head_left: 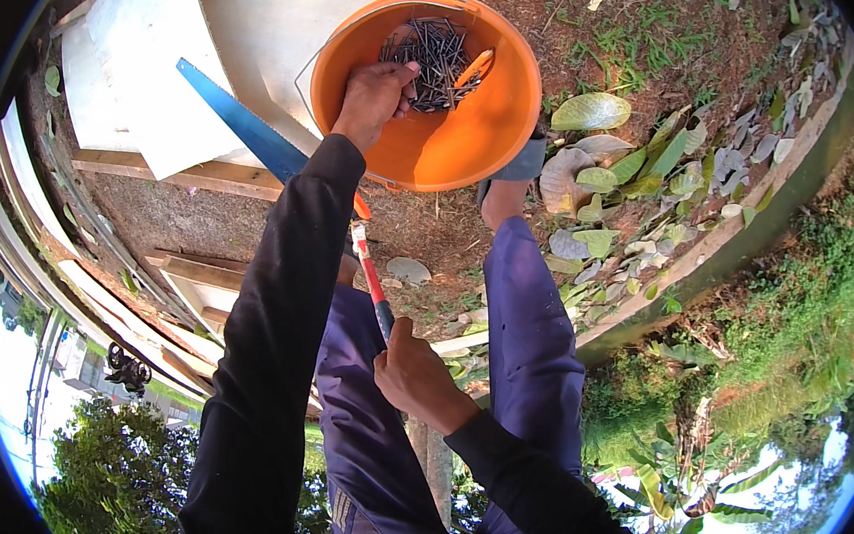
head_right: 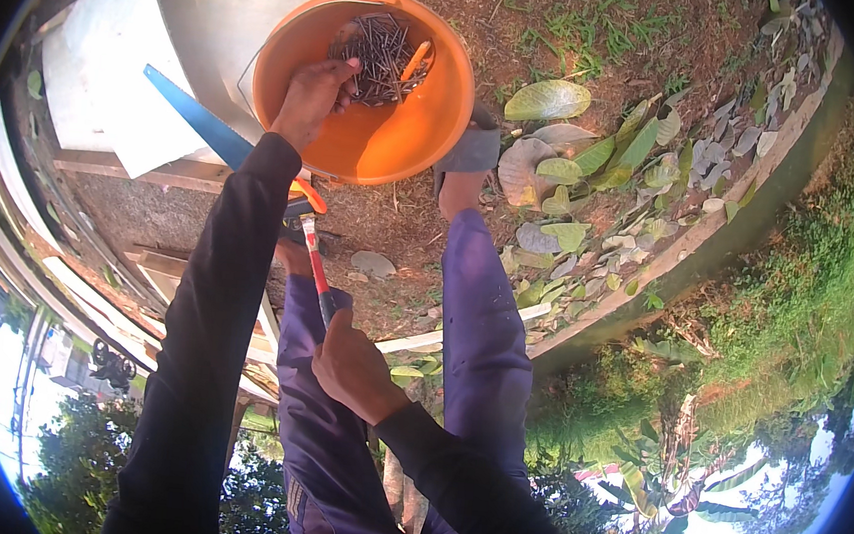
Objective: The person assembles a wooden frame by positioning wooden planks and securing them with nails. They use a hammer to drive nails into the frame and retrieve additional nails from an orange bucket.
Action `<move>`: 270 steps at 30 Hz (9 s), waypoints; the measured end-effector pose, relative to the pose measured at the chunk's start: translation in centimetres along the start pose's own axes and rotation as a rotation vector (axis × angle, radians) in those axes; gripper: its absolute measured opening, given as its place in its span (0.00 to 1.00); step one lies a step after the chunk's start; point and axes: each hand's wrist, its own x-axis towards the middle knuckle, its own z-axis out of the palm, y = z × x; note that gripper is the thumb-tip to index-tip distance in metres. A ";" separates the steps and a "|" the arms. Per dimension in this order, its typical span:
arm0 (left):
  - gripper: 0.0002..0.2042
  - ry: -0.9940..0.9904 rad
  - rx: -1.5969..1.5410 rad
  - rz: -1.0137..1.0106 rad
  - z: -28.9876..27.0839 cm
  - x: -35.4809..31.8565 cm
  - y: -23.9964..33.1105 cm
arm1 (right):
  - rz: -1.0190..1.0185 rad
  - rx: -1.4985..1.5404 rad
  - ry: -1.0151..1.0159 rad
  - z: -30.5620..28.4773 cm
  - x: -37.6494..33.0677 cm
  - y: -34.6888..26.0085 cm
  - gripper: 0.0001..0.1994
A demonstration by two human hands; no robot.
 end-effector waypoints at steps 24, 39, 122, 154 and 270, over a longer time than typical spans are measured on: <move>0.09 0.180 0.301 0.249 2.6 5.6 -1.4 | -0.073 -0.124 -0.060 1.2 -0.5 1.0 0.13; 0.14 -0.315 0.018 0.243 0.8 -2.8 5.4 | -0.047 -0.072 -0.069 0.9 -0.3 1.2 0.13; 0.13 0.031 0.820 0.445 1.2 1.4 -2.1 | -0.163 -0.244 0.061 1.3 -0.5 1.3 0.11; 0.14 0.242 1.067 0.443 3.7 1.8 0.2 | -0.035 -0.053 -0.025 0.6 0.1 0.6 0.17; 0.17 0.053 0.769 0.277 7.4 0.7 -2.6 | -0.163 -0.195 0.046 0.9 0.0 0.6 0.12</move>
